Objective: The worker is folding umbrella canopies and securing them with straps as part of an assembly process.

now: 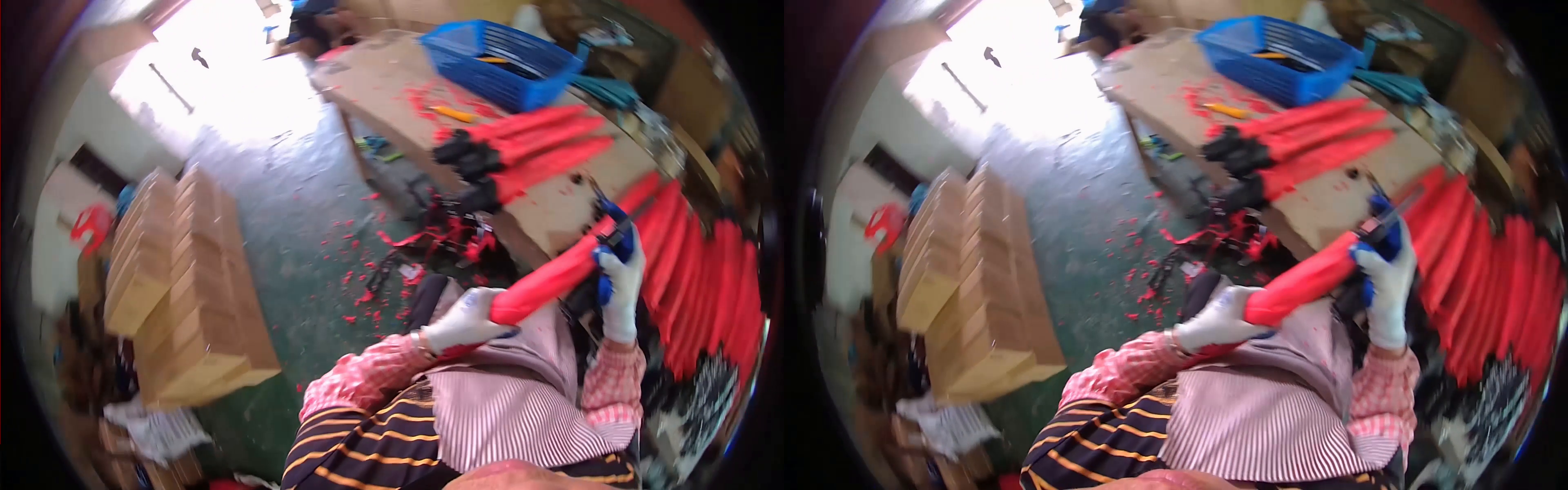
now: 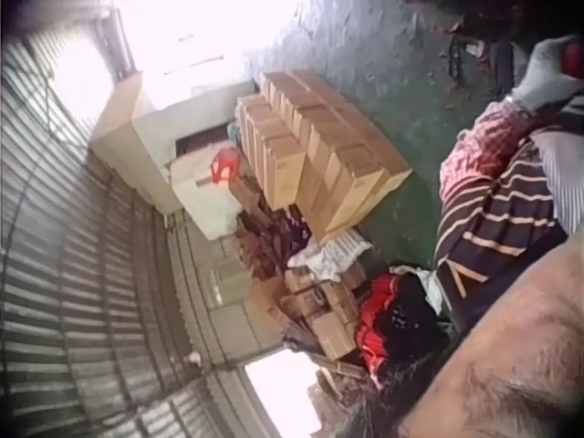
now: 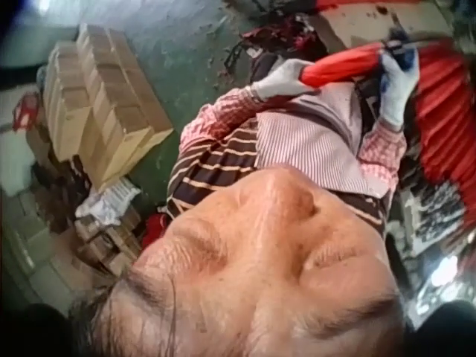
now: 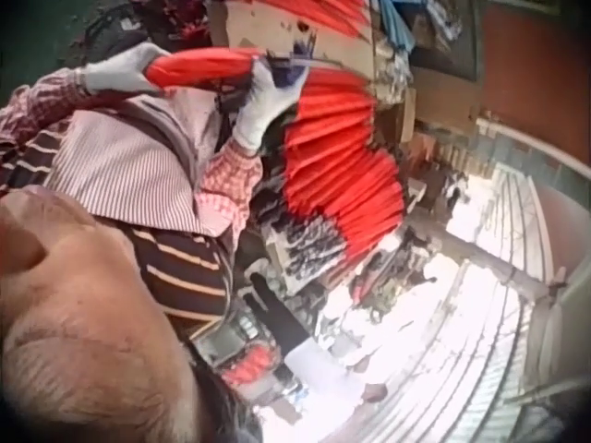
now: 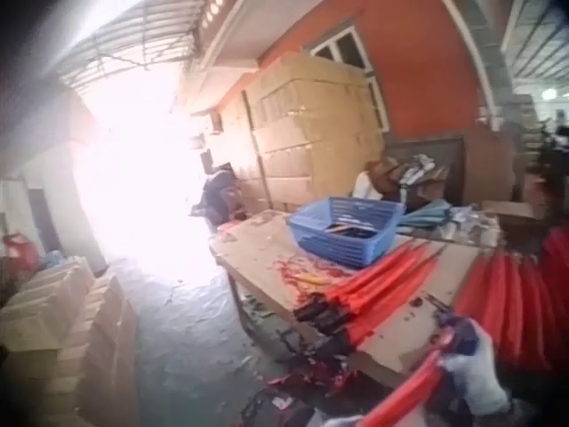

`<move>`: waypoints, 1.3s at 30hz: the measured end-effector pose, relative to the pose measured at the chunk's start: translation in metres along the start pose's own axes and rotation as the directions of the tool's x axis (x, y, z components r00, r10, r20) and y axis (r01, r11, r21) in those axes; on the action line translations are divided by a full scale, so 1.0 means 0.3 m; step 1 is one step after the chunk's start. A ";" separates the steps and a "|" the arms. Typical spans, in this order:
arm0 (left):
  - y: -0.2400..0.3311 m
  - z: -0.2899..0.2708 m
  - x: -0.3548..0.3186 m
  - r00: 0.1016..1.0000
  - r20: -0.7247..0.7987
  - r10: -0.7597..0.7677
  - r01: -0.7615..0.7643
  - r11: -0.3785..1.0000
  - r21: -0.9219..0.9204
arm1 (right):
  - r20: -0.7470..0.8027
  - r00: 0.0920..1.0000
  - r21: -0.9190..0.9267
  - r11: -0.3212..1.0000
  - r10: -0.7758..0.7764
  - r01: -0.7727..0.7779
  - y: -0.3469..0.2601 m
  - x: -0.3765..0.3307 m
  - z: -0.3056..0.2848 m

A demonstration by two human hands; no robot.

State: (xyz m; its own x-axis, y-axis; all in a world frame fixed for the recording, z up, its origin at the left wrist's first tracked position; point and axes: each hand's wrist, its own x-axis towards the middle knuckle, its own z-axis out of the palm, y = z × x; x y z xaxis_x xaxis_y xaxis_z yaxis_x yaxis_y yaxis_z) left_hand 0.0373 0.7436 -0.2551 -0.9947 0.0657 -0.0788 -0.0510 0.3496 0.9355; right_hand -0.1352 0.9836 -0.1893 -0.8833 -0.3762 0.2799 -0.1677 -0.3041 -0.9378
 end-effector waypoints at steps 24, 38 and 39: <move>0.062 0.278 0.107 0.946 -0.216 0.244 -0.164 0.930 0.330 | 0.005 0.996 0.121 0.989 0.090 -0.089 -0.031 -0.110 -0.325; -0.077 0.178 0.178 0.946 0.310 0.101 0.024 0.927 -0.375 | -0.177 0.984 0.112 0.994 0.007 0.013 -0.084 -0.152 -0.320; -0.111 0.170 0.198 0.895 0.436 0.096 0.200 0.786 -0.585 | -0.146 0.989 0.113 0.993 -0.003 0.019 -0.087 -0.161 -0.334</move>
State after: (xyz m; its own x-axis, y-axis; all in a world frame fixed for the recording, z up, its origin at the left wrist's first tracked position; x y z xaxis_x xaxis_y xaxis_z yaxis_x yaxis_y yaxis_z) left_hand -0.0155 0.7835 -0.3084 -0.8563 0.4996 -0.1306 -0.2916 -0.2590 0.9208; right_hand -0.1319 1.0974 -0.1991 -0.9371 -0.2438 0.2497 -0.1345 -0.4080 -0.9030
